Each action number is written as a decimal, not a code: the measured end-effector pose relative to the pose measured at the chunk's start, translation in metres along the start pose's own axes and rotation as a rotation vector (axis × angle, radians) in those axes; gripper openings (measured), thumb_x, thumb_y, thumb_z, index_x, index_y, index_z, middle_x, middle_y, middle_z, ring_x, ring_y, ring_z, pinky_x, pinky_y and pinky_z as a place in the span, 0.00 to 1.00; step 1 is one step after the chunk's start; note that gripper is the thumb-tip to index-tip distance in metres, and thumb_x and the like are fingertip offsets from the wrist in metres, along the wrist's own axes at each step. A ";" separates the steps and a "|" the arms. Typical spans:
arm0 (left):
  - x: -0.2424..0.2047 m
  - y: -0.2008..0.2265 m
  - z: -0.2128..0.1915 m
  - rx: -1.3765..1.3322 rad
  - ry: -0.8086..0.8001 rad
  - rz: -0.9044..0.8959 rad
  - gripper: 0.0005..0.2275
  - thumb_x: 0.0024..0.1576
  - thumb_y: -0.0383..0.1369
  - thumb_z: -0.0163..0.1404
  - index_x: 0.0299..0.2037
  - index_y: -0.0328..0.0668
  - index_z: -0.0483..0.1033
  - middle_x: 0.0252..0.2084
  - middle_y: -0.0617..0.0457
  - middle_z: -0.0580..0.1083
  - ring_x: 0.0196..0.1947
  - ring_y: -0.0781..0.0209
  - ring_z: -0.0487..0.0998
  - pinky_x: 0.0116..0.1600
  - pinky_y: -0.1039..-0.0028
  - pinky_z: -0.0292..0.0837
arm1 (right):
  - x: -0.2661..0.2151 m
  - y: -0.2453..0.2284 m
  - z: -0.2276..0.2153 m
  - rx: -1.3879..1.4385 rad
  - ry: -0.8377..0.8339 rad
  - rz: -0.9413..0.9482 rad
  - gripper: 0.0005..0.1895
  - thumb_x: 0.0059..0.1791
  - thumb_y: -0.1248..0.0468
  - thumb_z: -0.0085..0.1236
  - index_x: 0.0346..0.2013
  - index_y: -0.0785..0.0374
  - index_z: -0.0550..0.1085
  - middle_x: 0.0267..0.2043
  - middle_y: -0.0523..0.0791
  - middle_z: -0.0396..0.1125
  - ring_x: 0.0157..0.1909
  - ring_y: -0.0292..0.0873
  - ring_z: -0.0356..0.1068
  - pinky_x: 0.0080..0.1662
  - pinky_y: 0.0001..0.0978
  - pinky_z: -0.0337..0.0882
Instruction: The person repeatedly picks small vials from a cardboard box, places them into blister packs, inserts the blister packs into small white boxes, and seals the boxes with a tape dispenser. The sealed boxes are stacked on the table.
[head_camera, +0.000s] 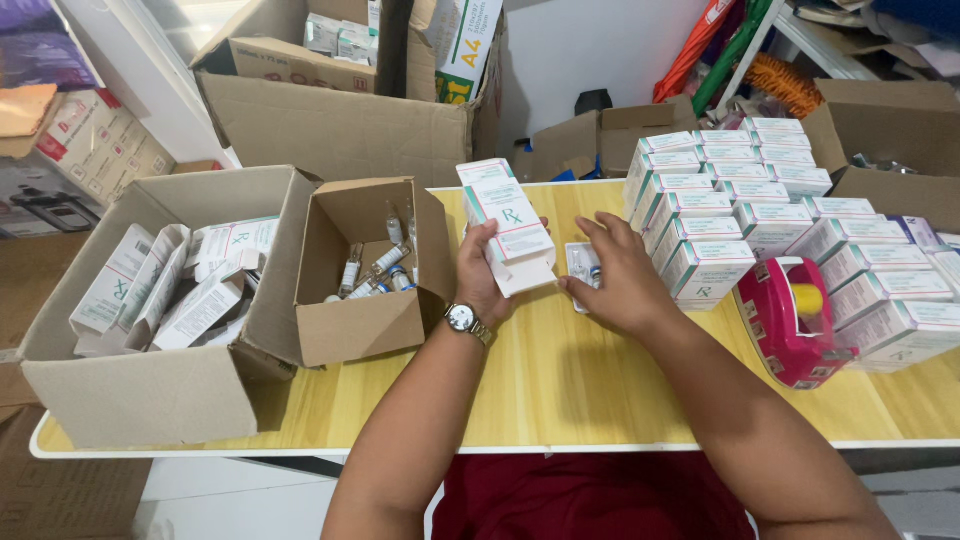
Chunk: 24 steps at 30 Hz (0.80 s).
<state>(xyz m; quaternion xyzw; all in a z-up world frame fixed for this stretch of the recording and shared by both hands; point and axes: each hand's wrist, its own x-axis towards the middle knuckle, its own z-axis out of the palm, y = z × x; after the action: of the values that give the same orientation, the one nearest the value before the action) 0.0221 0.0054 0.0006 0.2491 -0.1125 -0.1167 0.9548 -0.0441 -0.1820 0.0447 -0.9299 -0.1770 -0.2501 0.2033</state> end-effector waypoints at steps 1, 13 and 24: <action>0.001 0.001 -0.001 -0.047 -0.014 -0.014 0.28 0.60 0.40 0.44 0.68 0.29 0.60 0.58 0.35 0.72 0.53 0.42 0.80 0.58 0.54 0.75 | -0.001 -0.002 -0.002 0.096 -0.008 0.053 0.38 0.41 0.54 0.72 0.60 0.67 0.69 0.60 0.59 0.62 0.62 0.61 0.62 0.57 0.48 0.66; -0.007 -0.013 0.008 -0.025 -0.043 -0.034 0.26 0.63 0.44 0.46 0.67 0.40 0.61 0.58 0.43 0.72 0.54 0.50 0.76 0.60 0.58 0.74 | -0.014 -0.023 0.003 0.440 0.188 -0.135 0.14 0.49 0.60 0.68 0.46 0.62 0.77 0.44 0.50 0.70 0.45 0.48 0.74 0.45 0.36 0.73; -0.005 -0.026 0.007 -0.062 0.070 -0.068 0.21 0.64 0.45 0.46 0.62 0.44 0.64 0.53 0.48 0.72 0.52 0.56 0.77 0.58 0.63 0.75 | -0.013 -0.024 0.001 0.323 0.295 -0.279 0.18 0.45 0.57 0.70 0.44 0.62 0.76 0.42 0.50 0.70 0.43 0.51 0.72 0.43 0.39 0.72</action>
<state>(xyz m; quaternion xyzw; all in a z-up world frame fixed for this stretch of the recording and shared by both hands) 0.0115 -0.0182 -0.0070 0.2268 -0.0670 -0.1436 0.9610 -0.0644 -0.1645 0.0442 -0.8055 -0.3098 -0.3769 0.3364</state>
